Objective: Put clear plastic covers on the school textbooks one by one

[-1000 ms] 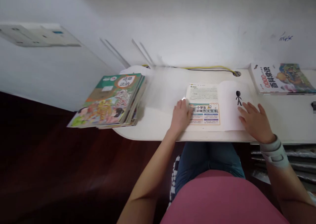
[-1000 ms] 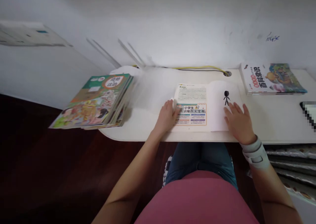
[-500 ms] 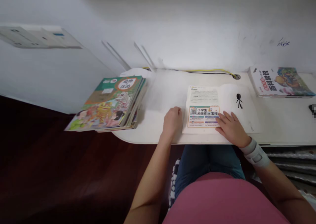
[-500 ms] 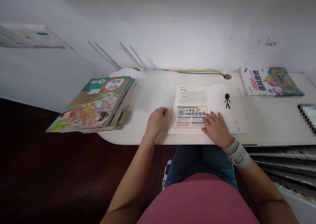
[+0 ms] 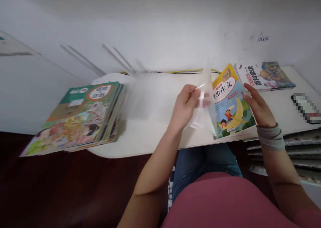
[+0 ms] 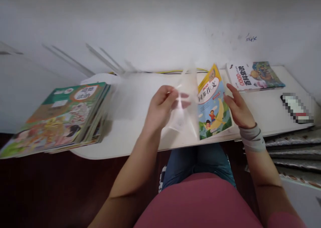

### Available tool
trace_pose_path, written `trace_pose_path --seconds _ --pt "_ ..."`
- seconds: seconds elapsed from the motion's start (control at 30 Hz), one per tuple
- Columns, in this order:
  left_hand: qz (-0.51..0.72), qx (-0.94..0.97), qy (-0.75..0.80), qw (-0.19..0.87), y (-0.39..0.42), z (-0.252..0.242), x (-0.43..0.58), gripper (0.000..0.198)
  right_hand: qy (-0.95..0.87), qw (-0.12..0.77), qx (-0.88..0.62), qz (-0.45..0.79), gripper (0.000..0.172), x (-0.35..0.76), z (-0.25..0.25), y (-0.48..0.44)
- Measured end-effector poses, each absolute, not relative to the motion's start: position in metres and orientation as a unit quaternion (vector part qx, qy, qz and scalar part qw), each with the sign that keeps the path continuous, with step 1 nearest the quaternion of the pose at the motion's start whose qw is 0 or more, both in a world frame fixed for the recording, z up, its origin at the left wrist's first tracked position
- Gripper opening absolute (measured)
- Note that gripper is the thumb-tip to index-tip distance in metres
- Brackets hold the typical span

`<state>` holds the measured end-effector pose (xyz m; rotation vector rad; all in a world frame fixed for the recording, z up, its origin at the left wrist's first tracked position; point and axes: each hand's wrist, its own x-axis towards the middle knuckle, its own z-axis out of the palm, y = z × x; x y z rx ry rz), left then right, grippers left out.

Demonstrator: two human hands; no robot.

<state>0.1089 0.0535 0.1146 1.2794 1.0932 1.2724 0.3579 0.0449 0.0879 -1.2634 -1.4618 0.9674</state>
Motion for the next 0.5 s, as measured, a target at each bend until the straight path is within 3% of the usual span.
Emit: trace_pose_path --seconds 0.17,0.27,0.4,0.5 --pt "0.468 0.509 0.651 0.313 0.03 0.061 0.03 0.011 -0.55 0.415 -0.547 0.475 0.063 0.405 0.029 0.054" --pt "0.331 0.527 0.758 0.195 0.018 0.036 -0.002 0.025 -0.553 0.414 -0.548 0.472 0.061 0.41 0.003 0.057" --pt "0.165 0.553 0.813 0.074 0.014 0.028 -0.01 0.039 -0.6 0.398 -0.557 0.415 0.064 0.406 -0.008 0.062" --pt "0.209 0.616 0.759 -0.017 0.018 0.033 0.009 0.049 -0.65 0.375 -0.587 0.304 0.064 0.407 -0.011 0.063"
